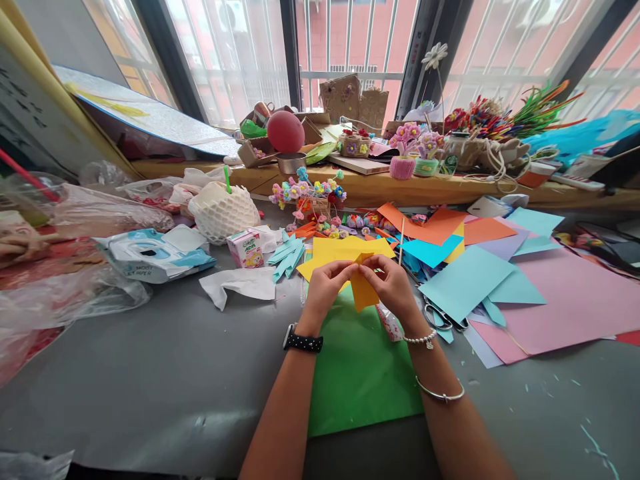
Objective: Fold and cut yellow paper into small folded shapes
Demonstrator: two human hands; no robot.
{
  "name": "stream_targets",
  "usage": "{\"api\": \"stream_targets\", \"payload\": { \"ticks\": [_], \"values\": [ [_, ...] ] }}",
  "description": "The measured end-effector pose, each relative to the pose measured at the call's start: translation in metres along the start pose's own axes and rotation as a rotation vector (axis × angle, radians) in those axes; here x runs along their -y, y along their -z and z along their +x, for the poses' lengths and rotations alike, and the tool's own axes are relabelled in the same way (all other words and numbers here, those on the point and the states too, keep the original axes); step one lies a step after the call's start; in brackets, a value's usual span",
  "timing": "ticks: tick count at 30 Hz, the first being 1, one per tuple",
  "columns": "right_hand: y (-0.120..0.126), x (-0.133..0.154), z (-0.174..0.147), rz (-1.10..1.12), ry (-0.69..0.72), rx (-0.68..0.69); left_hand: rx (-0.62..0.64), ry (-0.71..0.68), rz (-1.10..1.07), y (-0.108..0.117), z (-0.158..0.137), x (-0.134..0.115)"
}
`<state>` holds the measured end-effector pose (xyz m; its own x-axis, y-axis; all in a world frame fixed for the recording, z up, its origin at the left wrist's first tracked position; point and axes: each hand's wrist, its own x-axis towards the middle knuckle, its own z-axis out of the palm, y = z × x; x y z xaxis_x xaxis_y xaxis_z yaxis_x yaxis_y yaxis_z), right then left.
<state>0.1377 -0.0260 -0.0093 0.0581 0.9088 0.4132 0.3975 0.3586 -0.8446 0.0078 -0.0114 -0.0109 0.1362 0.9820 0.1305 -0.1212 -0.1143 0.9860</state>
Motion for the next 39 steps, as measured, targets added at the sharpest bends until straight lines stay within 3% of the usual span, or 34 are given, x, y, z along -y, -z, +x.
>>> {"api": "stream_targets", "payload": {
  "ticks": [4,13,22,28,39],
  "values": [
    [0.0003,-0.0001,0.0006,-0.031,0.035,0.012,0.052,0.074,-0.097,-0.0002,0.0002,-0.0005],
    [0.0,0.0026,-0.0014,-0.042,0.083,0.055,0.093,0.1,-0.16,-0.0008,-0.002,-0.004],
    [-0.0031,0.0043,-0.0012,-0.111,0.138,-0.005,-0.014,-0.077,0.053,0.0003,-0.0007,0.0017],
    [-0.0035,0.0002,0.0,-0.069,0.076,-0.049,0.098,-0.081,0.049,-0.0024,-0.0024,-0.0009],
    [-0.0015,0.0008,-0.0001,-0.054,0.052,-0.036,0.099,-0.111,0.071,-0.0024,-0.0019,0.0013]
  ]
}}
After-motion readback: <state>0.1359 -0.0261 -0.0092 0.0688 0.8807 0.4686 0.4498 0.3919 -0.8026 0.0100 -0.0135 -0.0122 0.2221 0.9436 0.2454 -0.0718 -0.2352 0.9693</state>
